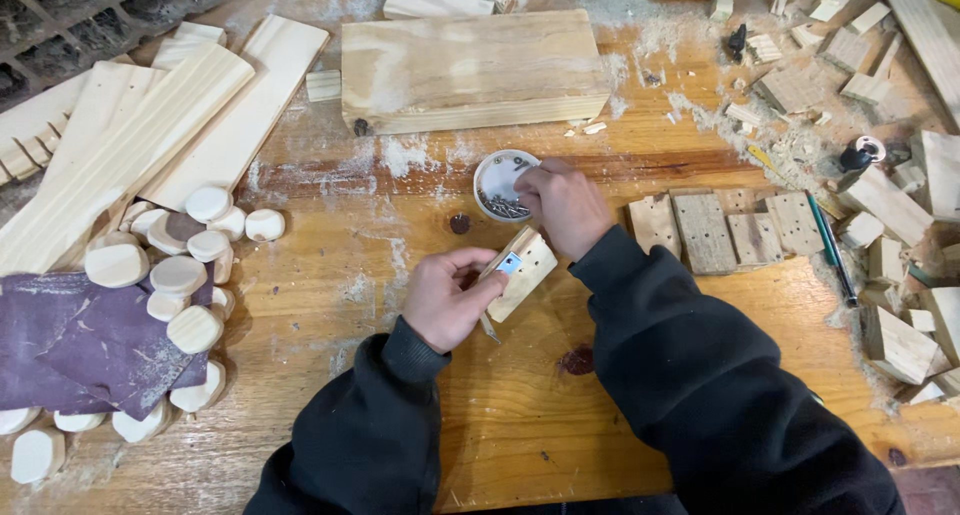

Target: The person assembles small wooden blocks using metal corner brackets and screws. They align the brackets on the wood, insert screws, and tighten them with a screwdriver to join the pieces together.

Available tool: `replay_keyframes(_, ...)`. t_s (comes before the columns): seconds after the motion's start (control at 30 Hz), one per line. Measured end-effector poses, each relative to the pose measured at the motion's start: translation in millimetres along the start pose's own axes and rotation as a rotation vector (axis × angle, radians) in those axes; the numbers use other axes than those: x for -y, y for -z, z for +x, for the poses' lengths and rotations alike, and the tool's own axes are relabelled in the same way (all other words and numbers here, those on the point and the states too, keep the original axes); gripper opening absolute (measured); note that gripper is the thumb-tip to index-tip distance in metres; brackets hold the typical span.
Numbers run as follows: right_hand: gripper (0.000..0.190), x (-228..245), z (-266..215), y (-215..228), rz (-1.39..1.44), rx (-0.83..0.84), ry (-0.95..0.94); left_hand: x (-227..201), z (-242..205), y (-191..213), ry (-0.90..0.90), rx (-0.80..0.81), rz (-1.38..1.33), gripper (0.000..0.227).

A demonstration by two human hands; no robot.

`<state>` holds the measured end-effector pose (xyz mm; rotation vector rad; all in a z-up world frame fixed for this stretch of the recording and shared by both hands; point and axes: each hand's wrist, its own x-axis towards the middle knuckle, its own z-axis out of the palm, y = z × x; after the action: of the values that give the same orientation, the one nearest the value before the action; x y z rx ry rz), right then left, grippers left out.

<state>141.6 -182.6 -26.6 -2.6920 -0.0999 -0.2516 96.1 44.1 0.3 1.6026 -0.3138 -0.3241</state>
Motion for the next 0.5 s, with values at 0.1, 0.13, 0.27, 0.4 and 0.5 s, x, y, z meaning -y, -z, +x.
replay_keyframes(0.1, 0.010, -6, 0, -6, 0.006, -0.020, 0.048, -3, -3, -1, -0.011, 0.019, -0.032, 0.020)
replay_keyframes(0.13, 0.008, -10, -1, -9, 0.013, -0.033, 0.065, -5, -4, -1, -0.009, 0.018, -0.052, 0.021)
replay_keyframes(0.27, 0.008, -15, -3, -14, 0.036, -0.046, 0.041, -1, -5, -5, -0.018, 0.031, -0.070, 0.021)
replay_keyframes(0.4, 0.005, 5, -10, 16, 0.127, -0.199, 0.026, 10, -5, -9, -0.036, 0.041, -0.084, 0.022)
replay_keyframes(0.5, 0.009, 33, -34, 58, 0.271, -0.278, -0.008, 7, -9, -13, -0.038, 0.052, -0.093, 0.020)
